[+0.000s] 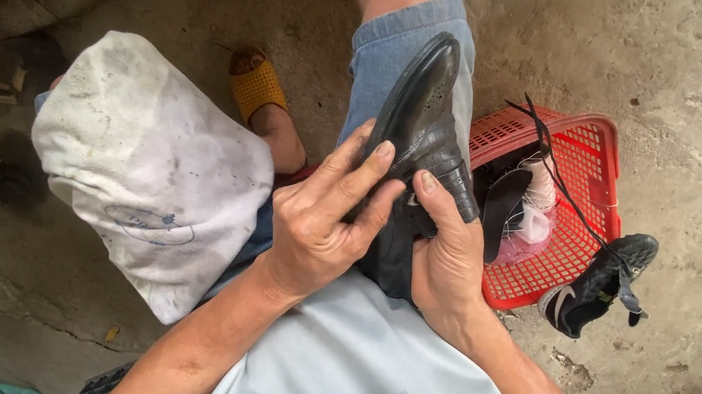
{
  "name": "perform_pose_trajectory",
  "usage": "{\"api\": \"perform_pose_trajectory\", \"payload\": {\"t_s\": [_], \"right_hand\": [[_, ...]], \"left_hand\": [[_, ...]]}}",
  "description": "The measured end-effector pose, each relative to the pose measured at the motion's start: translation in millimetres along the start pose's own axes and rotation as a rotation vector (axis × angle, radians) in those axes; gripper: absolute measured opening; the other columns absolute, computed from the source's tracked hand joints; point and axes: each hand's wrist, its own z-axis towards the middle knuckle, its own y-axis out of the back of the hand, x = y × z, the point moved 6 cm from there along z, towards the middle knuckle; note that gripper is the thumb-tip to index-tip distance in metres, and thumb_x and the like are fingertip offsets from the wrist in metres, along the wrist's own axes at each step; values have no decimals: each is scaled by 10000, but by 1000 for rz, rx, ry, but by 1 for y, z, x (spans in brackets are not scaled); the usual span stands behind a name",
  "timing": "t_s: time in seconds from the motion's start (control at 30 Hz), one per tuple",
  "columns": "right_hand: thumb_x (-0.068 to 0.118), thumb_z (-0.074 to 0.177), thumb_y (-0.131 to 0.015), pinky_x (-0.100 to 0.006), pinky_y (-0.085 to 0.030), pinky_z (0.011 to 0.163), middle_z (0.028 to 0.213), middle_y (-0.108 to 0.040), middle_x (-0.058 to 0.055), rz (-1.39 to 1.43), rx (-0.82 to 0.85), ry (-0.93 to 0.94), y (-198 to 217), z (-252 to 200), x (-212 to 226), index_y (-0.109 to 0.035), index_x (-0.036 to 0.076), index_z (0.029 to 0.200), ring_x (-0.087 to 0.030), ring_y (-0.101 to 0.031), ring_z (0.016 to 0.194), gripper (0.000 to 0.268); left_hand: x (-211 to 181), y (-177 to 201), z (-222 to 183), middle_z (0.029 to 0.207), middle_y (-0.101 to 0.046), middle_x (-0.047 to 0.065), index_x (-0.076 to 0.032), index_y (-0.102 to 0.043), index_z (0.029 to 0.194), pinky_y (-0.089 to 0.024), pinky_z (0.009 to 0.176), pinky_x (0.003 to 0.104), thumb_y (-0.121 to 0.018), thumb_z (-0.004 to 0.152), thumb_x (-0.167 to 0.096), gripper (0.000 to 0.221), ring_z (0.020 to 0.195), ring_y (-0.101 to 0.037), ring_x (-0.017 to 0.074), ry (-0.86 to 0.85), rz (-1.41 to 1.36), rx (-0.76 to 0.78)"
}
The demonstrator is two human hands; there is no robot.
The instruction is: A person repairs a shoe by applying glue to the components, cutting a piece of material with scissors, and assembling the parts.
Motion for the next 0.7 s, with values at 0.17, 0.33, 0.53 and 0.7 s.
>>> {"api": "perform_pose_trajectory", "payload": {"t_s": [0.17, 0.33, 0.53, 0.7], "right_hand": [[72, 913, -709, -383, -602, 954, 1057, -754, -183, 26, 82, 51, -14, -3, 6, -711, -39, 1125, -265, -737, 1003, 239], [93, 980, -675, -458, -614, 967, 996, -772, -215, 103, 211, 93, -12, -4, 10, -747, -44, 1064, -295, -766, 984, 177], [240, 1053, -479, -566, -521, 1030, 1197, -727, -241, -117, 432, 8, 48, -4, 6, -640, -38, 1256, -332, -693, 1142, 380], [117, 998, -629, -435, -620, 924, 1040, -785, -153, -125, 197, 48, 55, 3, -3, -714, -8, 1129, -256, -765, 1003, 200]], "left_hand": [[5, -1, 3, 1248, -712, 248, -58, -717, 1228, -672, 846, 334, -810, 939, -35, 305, 1070, -781, 320, 70, -156, -90], [8, 2, 4, 1198, -739, 233, -60, -771, 1166, -655, 817, 358, -783, 911, -9, 260, 1063, -754, 324, 133, -307, -148], [15, -5, -11, 1342, -679, 211, -63, -648, 1373, -612, 968, 386, -860, 865, -85, 551, 1223, -682, 311, 298, -465, -42], [20, -15, -16, 1486, -605, 106, -104, -530, 1506, -515, 1101, 341, -839, 916, -169, 670, 1350, -585, 208, 410, -653, 64]]}}
